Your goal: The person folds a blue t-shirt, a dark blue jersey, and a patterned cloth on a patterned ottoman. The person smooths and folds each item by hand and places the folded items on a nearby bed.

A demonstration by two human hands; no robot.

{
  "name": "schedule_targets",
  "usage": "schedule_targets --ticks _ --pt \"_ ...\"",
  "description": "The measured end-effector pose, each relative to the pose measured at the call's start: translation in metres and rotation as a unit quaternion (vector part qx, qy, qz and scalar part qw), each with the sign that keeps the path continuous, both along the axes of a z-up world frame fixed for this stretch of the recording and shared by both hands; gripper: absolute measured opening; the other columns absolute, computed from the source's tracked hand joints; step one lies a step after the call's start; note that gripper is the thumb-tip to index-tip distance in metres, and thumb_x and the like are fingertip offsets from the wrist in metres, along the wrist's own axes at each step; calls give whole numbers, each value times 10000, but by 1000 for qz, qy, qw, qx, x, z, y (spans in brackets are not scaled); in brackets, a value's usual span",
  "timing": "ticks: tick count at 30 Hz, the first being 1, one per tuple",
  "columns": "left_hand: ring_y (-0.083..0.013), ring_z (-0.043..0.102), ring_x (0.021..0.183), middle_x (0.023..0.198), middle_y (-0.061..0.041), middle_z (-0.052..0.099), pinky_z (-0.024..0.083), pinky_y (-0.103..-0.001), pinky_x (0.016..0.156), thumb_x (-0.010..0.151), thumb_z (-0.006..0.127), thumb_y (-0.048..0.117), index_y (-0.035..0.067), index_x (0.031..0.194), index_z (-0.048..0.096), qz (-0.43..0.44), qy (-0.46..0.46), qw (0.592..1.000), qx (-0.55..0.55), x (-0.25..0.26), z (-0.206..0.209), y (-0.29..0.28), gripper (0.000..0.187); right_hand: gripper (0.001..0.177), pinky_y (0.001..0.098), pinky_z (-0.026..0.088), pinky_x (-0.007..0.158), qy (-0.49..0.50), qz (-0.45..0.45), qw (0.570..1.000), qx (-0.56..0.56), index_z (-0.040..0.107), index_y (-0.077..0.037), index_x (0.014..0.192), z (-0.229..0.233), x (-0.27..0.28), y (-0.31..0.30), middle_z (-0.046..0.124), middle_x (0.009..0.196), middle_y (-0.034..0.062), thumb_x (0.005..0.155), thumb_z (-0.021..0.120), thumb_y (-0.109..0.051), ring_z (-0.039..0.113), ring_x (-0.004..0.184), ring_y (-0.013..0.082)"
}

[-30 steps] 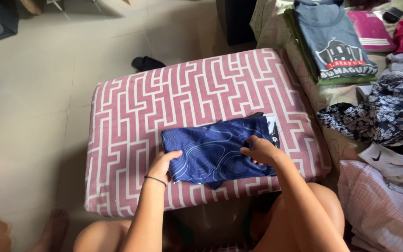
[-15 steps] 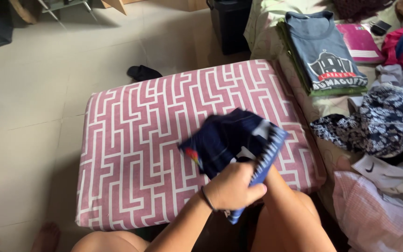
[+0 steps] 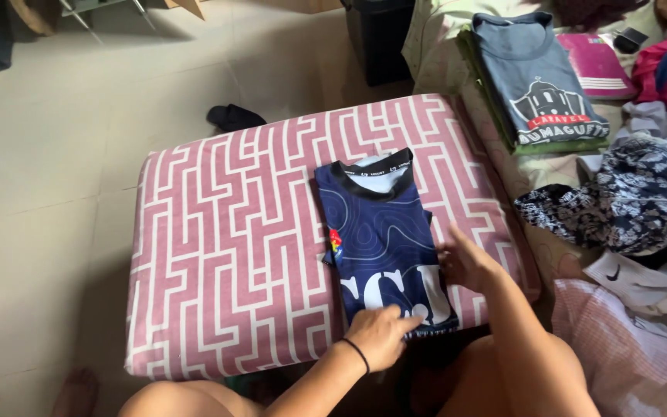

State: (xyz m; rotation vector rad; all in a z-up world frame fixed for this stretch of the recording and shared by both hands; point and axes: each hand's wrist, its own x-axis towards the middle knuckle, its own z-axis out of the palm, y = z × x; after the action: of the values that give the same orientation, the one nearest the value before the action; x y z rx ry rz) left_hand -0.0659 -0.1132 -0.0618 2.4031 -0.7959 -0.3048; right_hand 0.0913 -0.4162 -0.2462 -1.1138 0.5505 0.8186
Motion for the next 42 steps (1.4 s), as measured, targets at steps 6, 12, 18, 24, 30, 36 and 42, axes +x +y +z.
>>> schedule_targets --ticks 6,12,18,24,30,36,42 --pt "-325 702 994 993 -136 731 549 -417 856 748 813 315 106 992 763 262 5 952 -159 32 -5 30 325 840 472 555 971 -126 222 920 -297 693 55 1337 88 -53 66 758 1284 274 819 717 -607 711 1103 347" --pt "-330 696 1079 1134 -167 725 540 -428 925 871 705 501 19 1212 637 465 89 872 -123 102 -128 70 594 723 418 556 961 -86 132 942 -296 581 -5 1366 83 -42 77 678 1206 199 888 726 -527 687 1093 284" --pt "-329 719 972 986 -162 747 541 -432 878 807 753 574 33 1052 690 483 202 851 -48 119 -57 54 598 547 376 596 770 -81 180 932 -303 740 12 1215 140 -54 85 797 1040 151 812 802 -351 743 881 226" --pt "-164 565 818 855 -37 620 494 -380 761 838 840 271 -3 858 675 366 276 811 -364 140 -122 58 320 558 365 639 729 -34 80 975 -204 645 30 1246 185 -49 75 800 1013 154 802 834 -250 761 863 256" --pt "-200 707 899 975 -72 729 573 -370 817 820 737 156 26 1031 696 291 451 604 -589 151 -16 0 251 604 357 609 852 -146 26 988 35 623 110 1291 230 -45 -19 742 1129 156 821 834 -206 715 947 210" --pt "-210 701 894 951 -74 719 566 -377 833 806 721 158 34 1018 685 220 445 613 -615 252 33 -106 248 509 339 565 913 -174 -32 965 -194 677 5 1239 284 15 -110 785 1149 113 788 799 -197 729 1006 197" --pt "-159 666 978 1009 -55 716 530 -334 913 898 716 253 20 1051 704 95 224 733 -635 428 115 -198 279 336 312 548 855 -402 -25 885 -232 726 13 1153 342 160 -206 761 1028 45 878 738 -180 680 932 147"
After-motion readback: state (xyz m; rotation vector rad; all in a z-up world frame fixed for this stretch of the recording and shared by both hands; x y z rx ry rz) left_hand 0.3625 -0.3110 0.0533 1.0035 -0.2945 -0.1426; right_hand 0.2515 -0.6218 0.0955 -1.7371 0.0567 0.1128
